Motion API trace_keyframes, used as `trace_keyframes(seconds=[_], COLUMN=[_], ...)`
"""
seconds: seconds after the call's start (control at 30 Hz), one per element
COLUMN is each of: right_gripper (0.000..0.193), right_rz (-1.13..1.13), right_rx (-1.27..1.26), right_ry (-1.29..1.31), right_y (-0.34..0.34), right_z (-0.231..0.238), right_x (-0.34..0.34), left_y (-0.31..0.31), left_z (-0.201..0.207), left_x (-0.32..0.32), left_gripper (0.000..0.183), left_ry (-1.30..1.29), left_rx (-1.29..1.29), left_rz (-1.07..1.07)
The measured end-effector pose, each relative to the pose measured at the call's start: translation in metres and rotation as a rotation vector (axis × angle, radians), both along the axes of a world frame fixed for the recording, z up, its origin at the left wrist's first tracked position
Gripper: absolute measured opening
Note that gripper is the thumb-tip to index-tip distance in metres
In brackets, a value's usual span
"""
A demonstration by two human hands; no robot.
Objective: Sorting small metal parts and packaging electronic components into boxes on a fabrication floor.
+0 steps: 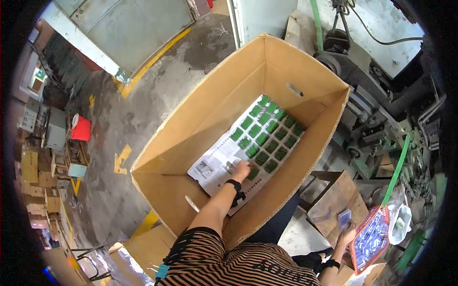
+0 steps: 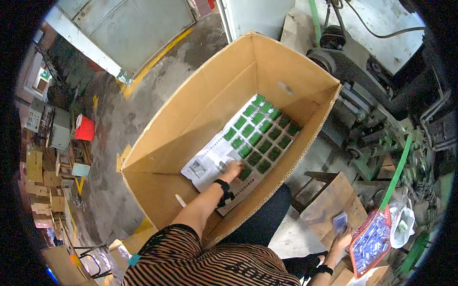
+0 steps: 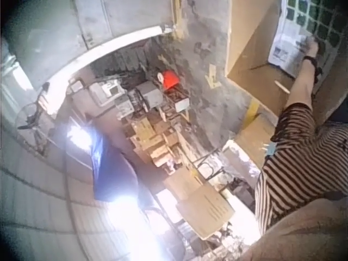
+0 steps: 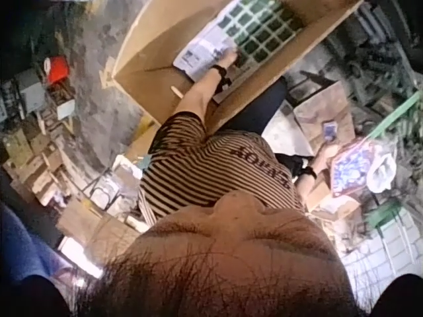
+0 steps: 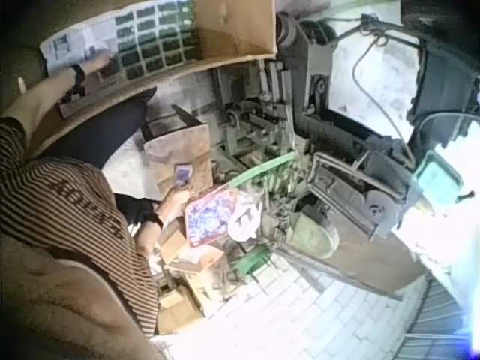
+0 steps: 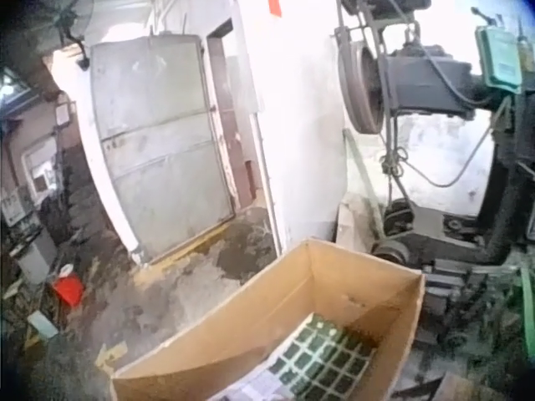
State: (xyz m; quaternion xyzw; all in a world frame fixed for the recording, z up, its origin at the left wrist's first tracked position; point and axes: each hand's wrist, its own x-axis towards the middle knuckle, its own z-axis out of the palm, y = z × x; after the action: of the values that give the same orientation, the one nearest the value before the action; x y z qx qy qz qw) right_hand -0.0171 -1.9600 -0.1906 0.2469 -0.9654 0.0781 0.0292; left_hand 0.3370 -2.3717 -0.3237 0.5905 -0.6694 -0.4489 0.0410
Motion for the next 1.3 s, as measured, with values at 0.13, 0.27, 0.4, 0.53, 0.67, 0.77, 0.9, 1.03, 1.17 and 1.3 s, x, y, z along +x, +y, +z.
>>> trace_keyframes(seconds=[0.13,0.27,0.4,0.53,0.67,0.77,0.9,1.03,1.17,1.3], right_gripper=[0.02,0.026,0.016,0.022,0.025,0.011,0.013,0.007,0.006,0.007], right_rz=[-0.009,-0.112,0.103,0.083,0.156,0.099,0.006,-0.414,-0.299,0.157], right_rx=[-0.033,0.048,-0.106,0.116,0.254,0.253,0.06,-0.886,-1.505,-1.123], right_ry=[0.013,-0.076,0.084,0.129,-0.137,-0.085,-0.014,-0.266,-0.515,-0.969], right_y=[0.008,-0.007,0.005,0.032,-0.002,0.006,0.04,0.072,0.063,0.018], right_z=[0.016,0.027,0.012,-0.014,0.01,0.02,0.018,0.081,0.186,0.231], right_x=[0.004,0.016,0.009,-0.005,0.0,-0.005,-0.028,-0.047,-0.029,-0.003], left_y=[0.028,0.025,0.006,-0.034,-0.099,-0.058,0.036,0.145,0.232,0.279], left_z=[-0.007,-0.019,-0.016,0.072,0.205,0.358,0.465,0.46,0.4,0.34], left_x=[-0.025,-0.029,-0.04,-0.087,-0.114,-0.188,-0.248,-0.288,-0.302,-0.3], left_gripper=[0.024,0.024,0.019,0.016,0.019,0.019,0.021,0.03,0.045,0.045], left_ry=[0.366,0.02,-0.148,0.102,0.508,0.883,1.153,1.198,1.029,1.039], left_rx=[0.198,-0.193,-0.016,-0.111,-0.2,-0.141,-0.015,0.277,0.461,0.793], left_rz=[0.139,-0.299,-0.245,-0.09,-0.043,-0.137,-0.385,-0.679,-0.731,-0.626])
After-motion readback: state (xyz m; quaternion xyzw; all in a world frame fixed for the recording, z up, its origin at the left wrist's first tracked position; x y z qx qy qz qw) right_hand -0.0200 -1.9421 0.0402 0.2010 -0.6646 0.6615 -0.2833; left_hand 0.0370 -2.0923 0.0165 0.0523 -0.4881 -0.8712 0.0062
